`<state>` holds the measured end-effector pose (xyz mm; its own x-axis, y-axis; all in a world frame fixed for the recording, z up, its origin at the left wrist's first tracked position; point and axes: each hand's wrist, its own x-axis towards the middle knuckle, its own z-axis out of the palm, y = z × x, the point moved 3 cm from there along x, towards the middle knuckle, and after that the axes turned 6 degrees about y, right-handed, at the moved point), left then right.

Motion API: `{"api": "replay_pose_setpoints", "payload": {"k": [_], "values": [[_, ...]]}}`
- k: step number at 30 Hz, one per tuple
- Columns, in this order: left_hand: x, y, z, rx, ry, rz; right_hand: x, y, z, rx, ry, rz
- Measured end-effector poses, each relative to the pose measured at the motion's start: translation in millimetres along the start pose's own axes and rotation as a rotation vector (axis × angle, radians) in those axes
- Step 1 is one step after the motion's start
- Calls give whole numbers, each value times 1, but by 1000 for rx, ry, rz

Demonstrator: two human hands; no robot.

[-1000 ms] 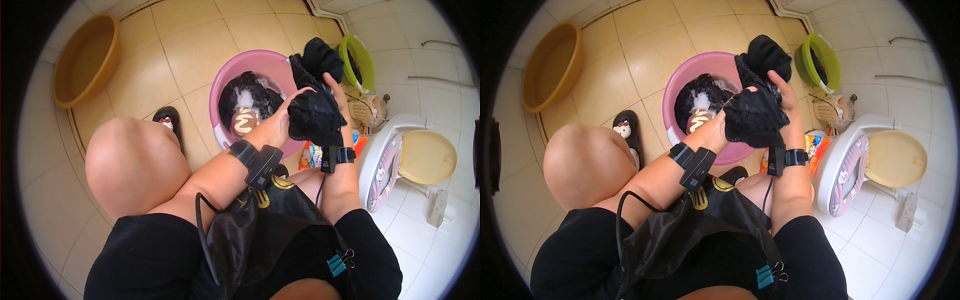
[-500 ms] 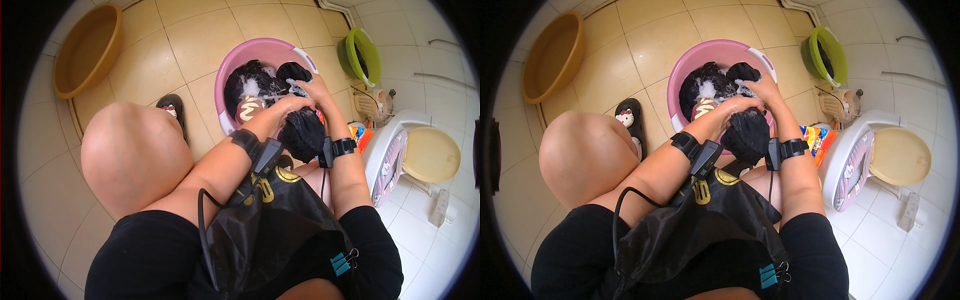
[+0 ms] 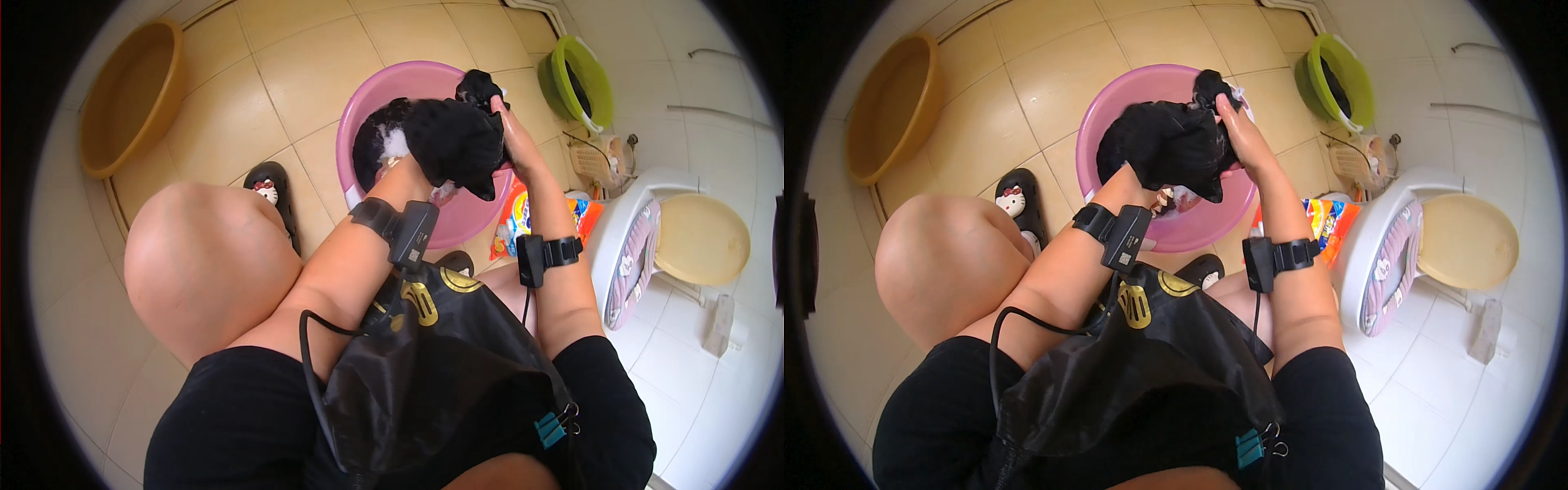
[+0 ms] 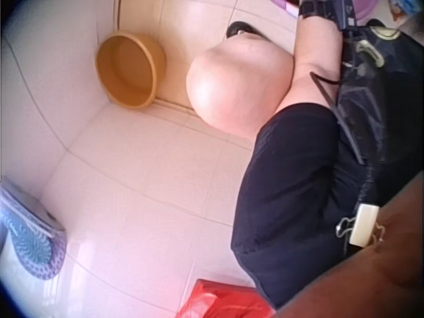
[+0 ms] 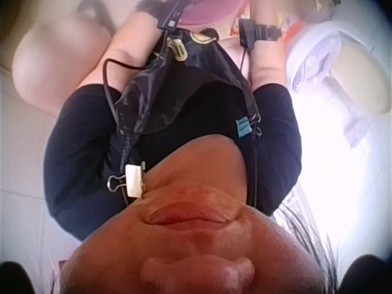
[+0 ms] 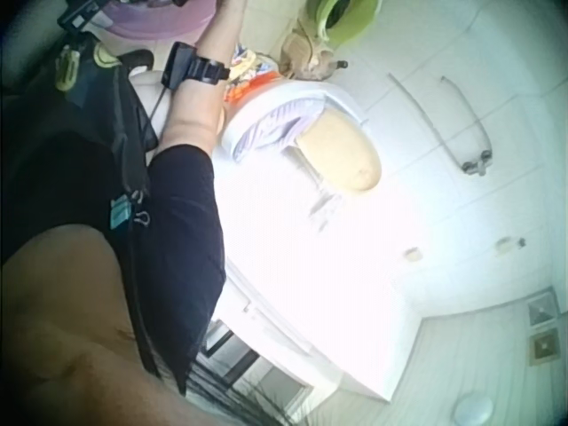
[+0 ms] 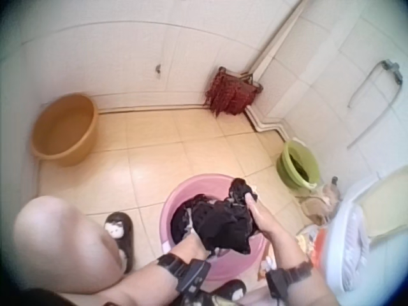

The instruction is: Hand washing black clothing in a bucket with detergent in a bathroom.

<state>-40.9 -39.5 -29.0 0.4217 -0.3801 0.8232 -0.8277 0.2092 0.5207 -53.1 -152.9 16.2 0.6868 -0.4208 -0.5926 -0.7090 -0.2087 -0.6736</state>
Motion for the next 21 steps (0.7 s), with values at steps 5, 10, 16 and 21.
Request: {"api": "replay_pose_setpoints", "payload": {"k": [5,10,16,21], "values": [[-2,31,-2,-151,-63,-26,19,4,-37,373,-161,-130],[-5,41,-11,-202,-111,-60,9,27,-13,826,-337,-206],[8,40,11,-300,-164,-137,-21,-1,-13,1289,-935,-786],[19,37,7,-346,-216,-181,1,-10,-29,1216,-477,-405]]}}
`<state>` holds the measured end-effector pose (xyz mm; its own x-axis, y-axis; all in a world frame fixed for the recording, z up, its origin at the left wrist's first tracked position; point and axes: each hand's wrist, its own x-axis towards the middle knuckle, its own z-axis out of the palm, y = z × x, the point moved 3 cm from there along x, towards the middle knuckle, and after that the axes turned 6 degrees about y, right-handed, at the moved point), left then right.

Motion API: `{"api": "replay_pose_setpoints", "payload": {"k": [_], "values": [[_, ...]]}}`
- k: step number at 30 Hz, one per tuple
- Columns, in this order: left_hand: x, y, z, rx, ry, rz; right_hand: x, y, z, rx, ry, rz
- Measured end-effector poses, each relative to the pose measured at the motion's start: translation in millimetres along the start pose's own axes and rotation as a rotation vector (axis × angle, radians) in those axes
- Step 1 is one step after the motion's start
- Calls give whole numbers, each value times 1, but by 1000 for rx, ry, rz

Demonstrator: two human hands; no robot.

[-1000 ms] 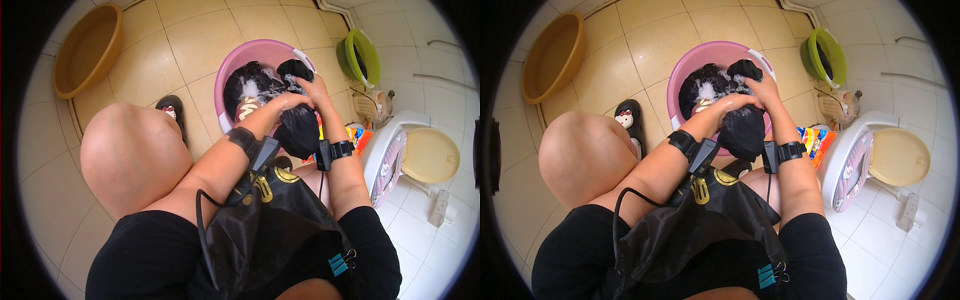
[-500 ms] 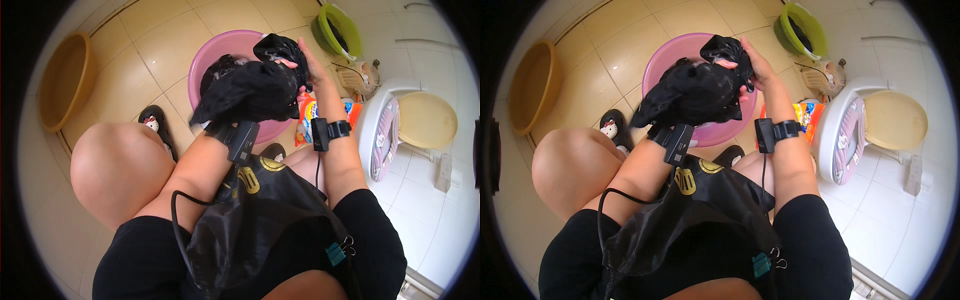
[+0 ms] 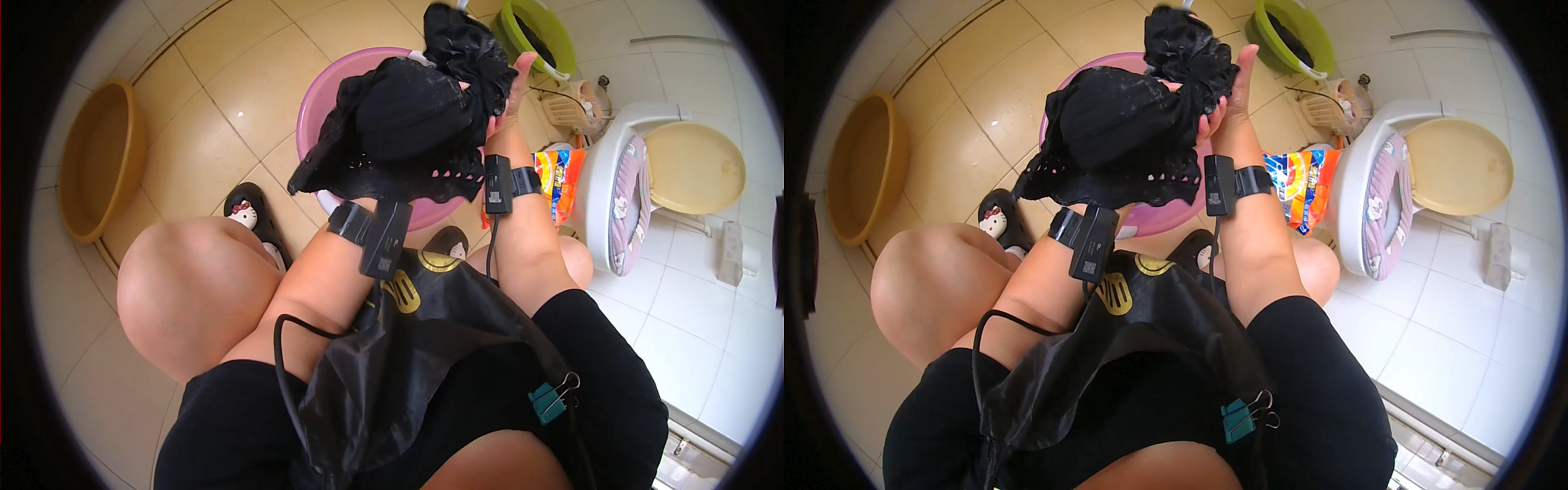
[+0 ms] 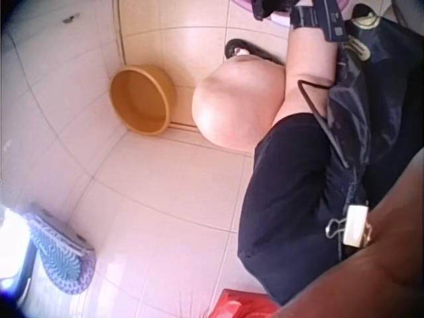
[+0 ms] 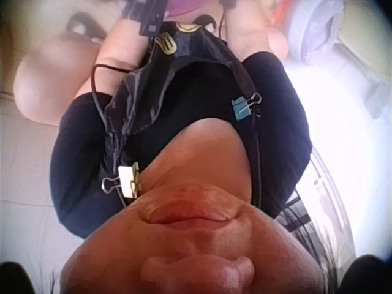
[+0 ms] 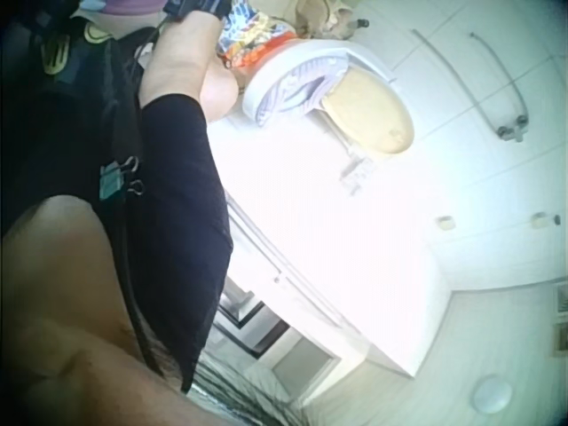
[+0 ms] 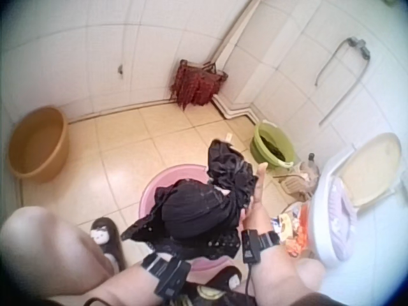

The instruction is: Hand washing black clothing in a bucket with detergent in a bathroom.

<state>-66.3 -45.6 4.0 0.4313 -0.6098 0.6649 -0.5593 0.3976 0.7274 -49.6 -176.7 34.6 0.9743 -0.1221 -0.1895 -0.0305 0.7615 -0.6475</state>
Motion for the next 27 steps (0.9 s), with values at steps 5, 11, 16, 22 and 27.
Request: {"api": "replay_pose_setpoints", "payload": {"k": [5,11,16,22,27], "values": [[-3,-2,-12,-53,-36,-72,-8,-25,15,-459,6,36],[-4,7,-14,-158,-103,-143,-10,-25,35,-1243,41,115],[-22,33,-19,-226,-148,-215,-11,-17,11,-1432,-23,-73],[-5,14,-25,-274,-163,-341,-3,-7,3,-1606,-37,-121],[11,7,-16,-328,-185,-409,-4,-10,-13,-1631,-49,-150]]}}
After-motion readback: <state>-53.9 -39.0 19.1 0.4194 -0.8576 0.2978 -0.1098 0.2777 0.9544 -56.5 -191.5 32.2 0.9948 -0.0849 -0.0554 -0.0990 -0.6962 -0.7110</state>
